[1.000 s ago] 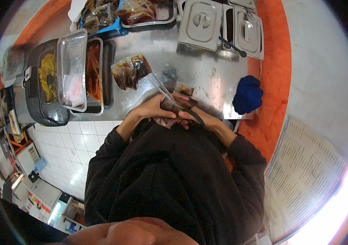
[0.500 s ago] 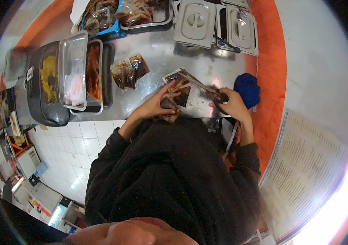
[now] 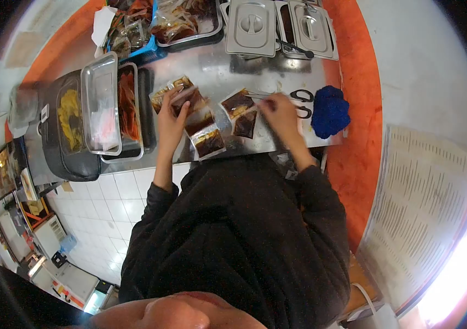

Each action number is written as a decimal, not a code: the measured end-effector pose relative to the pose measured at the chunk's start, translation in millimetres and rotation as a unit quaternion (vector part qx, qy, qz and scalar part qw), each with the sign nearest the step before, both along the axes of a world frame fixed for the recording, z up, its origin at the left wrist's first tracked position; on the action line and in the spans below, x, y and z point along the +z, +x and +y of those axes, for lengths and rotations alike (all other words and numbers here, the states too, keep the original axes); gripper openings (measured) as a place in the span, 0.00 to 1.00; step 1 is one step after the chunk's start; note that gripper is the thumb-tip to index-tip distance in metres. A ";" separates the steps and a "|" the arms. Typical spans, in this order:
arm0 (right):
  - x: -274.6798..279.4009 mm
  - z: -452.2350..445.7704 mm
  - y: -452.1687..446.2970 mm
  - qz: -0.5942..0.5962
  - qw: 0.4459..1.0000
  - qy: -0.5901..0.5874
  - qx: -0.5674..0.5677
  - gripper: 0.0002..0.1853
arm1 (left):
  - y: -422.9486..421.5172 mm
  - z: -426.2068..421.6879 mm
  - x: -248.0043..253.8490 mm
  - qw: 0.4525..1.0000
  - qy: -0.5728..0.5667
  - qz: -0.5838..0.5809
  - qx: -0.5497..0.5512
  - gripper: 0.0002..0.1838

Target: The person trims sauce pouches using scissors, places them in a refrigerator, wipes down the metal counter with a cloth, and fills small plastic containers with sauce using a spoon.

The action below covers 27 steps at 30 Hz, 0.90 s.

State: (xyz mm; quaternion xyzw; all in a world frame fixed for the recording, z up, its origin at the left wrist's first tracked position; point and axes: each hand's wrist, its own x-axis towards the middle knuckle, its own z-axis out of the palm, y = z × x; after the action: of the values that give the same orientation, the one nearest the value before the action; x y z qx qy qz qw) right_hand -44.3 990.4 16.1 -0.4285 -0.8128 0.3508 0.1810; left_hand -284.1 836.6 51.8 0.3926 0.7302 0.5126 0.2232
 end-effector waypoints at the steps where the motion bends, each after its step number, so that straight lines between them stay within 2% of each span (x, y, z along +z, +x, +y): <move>1: 0.3 -17.6 -18.6 -0.006 0.999 0.034 0.023 0.14 | -4.0 4.8 -6.5 0.990 -0.014 0.137 0.005 0.21; 2: -0.8 -29.7 -33.4 -0.012 0.996 0.068 0.048 0.15 | -3.5 8.5 -4.0 0.991 -0.012 0.136 0.003 0.21; 3: -6.6 -34.8 -42.6 -0.014 0.996 0.069 0.047 0.15 | 0.3 13.4 0.8 0.972 -0.024 0.235 0.006 0.21; 4: -13.4 -38.5 -50.2 -0.031 0.988 0.135 0.075 0.14 | 3.8 16.1 2.7 0.943 -0.037 0.331 0.008 0.21; 5: -15.6 -40.5 -54.9 -0.048 0.973 0.199 0.103 0.13 | 5.9 15.7 0.3 0.944 -0.038 0.328 0.007 0.21; 8: -11.0 -34.9 -51.5 -0.056 0.974 0.183 0.125 0.12 | 9.6 9.2 -12.6 0.983 -0.025 0.167 -0.070 0.16; 9: -3.5 -35.2 -46.8 -0.011 0.972 0.197 0.131 0.10 | 8.1 8.5 -16.5 0.986 -0.018 0.152 -0.071 0.12; 10: 4.6 -37.0 -39.0 -0.013 0.971 0.199 0.129 0.10 | 7.1 7.1 -18.9 0.986 -0.016 0.151 -0.073 0.12; 12: 18.7 -44.4 -20.2 -0.029 0.956 0.187 0.226 0.11 | 6.5 5.1 -19.2 0.990 -0.033 0.096 -0.094 0.10; 14: 14.4 -56.2 -1.9 -0.040 0.961 0.166 0.218 0.13 | 9.5 8.9 -22.9 0.989 -0.051 0.090 -0.105 0.09; 16: 13.0 -69.8 1.3 -0.047 0.964 0.151 0.215 0.15 | 16.1 14.0 -33.8 0.971 -0.136 0.077 -0.181 0.10; 18: 14.2 -84.6 -1.7 -0.032 0.999 0.022 -0.034 0.22 | 29.8 12.1 -36.1 0.962 -0.139 0.125 -0.201 0.10; 19: 6.1 -88.5 -2.4 -0.091 0.991 0.018 -0.094 0.28 | 37.3 11.0 -49.2 0.952 -0.137 0.150 -0.230 0.10; 20: 2.8 -89.5 -6.6 -0.084 0.992 0.023 -0.090 0.28 | 41.8 12.4 -54.7 0.940 -0.134 0.176 -0.259 0.11; 22: -6.8 -90.5 -16.6 -0.198 0.970 -0.015 -0.138 0.28 | 48.4 13.4 -47.4 0.944 -0.140 0.145 -0.262 0.12; 23: -15.3 -93.4 -32.1 -0.165 0.974 0.045 -0.146 0.26 | 43.8 12.6 -42.8 0.931 -0.170 0.140 -0.291 0.14; 24: -18.8 -94.0 -33.3 -0.164 0.974 0.044 -0.149 0.26 | 37.4 7.5 -39.6 0.930 -0.169 0.141 -0.294 0.14; 26: -16.0 -91.1 -39.7 -0.081 0.979 -0.097 -0.158 0.20 | 18.9 -1.9 -25.8 0.954 -0.075 0.138 -0.257 0.15; 27: -16.5 -89.8 -44.7 -0.078 0.980 -0.092 -0.161 0.20 | 5.7 -6.0 -17.0 0.957 -0.069 0.139 -0.246 0.15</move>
State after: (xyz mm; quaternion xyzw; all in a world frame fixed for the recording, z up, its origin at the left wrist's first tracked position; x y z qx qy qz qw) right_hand -89.0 900.5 -0.4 -0.5948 -0.7090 0.3556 0.1305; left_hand -278.4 830.6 34.8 0.6113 0.6681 0.3310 0.2652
